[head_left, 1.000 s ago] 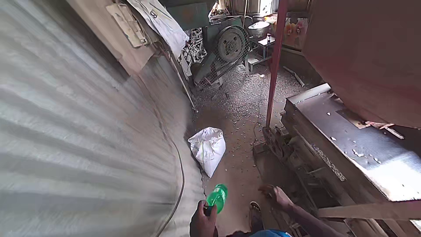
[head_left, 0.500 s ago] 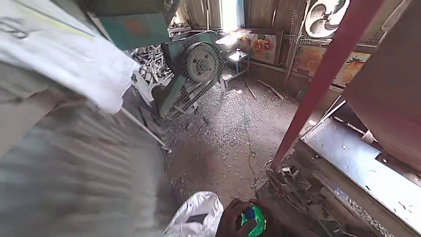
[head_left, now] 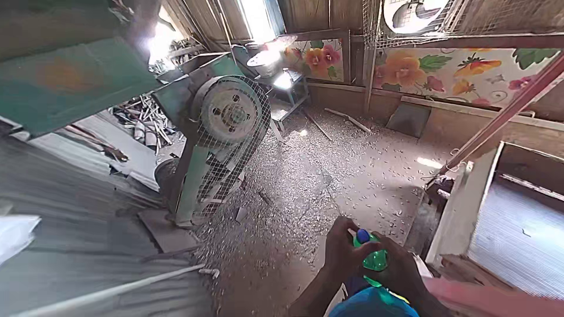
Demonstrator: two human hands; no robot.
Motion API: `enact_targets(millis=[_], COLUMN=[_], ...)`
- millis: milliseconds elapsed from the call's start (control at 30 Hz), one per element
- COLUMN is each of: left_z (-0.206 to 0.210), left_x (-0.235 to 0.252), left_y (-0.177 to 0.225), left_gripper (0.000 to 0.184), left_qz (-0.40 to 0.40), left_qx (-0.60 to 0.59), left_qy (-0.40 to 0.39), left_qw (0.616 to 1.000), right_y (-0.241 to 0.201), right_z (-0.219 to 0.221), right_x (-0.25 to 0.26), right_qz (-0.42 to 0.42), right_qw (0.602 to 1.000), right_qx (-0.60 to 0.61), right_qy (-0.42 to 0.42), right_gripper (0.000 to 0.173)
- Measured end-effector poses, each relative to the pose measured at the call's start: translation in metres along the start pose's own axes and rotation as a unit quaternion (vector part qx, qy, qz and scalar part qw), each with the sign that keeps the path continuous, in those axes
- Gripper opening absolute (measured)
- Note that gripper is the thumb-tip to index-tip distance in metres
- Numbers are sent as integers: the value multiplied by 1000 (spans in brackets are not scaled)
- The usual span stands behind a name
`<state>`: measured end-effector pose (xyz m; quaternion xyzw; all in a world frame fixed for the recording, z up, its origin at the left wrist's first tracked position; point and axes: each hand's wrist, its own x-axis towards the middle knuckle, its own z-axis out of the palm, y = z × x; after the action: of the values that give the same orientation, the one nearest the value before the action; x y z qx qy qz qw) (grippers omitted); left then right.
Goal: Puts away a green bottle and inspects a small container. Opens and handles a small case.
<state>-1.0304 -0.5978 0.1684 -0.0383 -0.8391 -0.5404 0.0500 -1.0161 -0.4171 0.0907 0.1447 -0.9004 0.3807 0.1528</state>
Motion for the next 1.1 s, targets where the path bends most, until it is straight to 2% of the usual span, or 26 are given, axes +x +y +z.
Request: enact_targets(millis=[67, 133, 200, 267, 333, 400, 500, 567, 700, 767, 867, 900, 967, 1033, 1100], left_z=[-11, -22, -31, -35, -33, -29, -36, -51, -98, -127, -163, -175, -196, -206, -210], left_x=[74, 133, 188, 242, 286, 327, 395, 454, 583, 636, 726, 751, 795, 823, 850], left_y=[5, 14, 18, 13, 0, -15, -36, -57, -93, -98, -94, -91, -85, -84, -84], left_gripper=[65, 63, 56, 48, 39, 38, 47, 54, 47, 46, 41, 38, 36, 43, 54], left_qz=[65, 138, 185, 184, 141, 78, 25, 52, 175, 186, 207, 198, 159, 109, 57], left_qx=[-5, -32, -75, -136, -201, -241, -180, -143, -181, -226, -251, -240, -164, -75, -9], left_qy=[-127, -252, -320, -351, -332, -274, -203, -225, -300, -329, -336, -332, -295, -214, -121], left_qw=[990, 957, 926, 908, 911, 928, 962, 962, 920, 898, 884, 891, 928, 968, 991], right_y=[16, 22, 32, 42, 51, 62, 73, 82, 98, 94, 97, 97, 97, 96, 101], right_z=[2, -13, -21, -18, -12, 4, 37, 65, 111, 128, 142, 147, 157, 171, 190], right_x=[56, 100, 147, 193, 237, 282, 354, 411, 534, 587, 683, 709, 758, 795, 832], right_qz=[23, 53, 67, 74, 71, 61, 69, 82, 104, 116, 69, 56, 44, 46, 38], right_qw=[1000, 997, 996, 997, 997, 998, 993, 991, 988, 986, 993, 994, 995, 994, 993], right_qx=[18, 45, 46, 32, 5, -17, -37, -42, -37, -38, -46, -49, -61, -89, -109], right_qy=[6, -29, -31, -19, -17, -31, -85, -100, -112, -114, -85, -78, -64, -51, -37], right_gripper=[89, 90, 90, 90, 88, 86, 85, 85, 84, 86, 87, 88, 92, 90, 88])
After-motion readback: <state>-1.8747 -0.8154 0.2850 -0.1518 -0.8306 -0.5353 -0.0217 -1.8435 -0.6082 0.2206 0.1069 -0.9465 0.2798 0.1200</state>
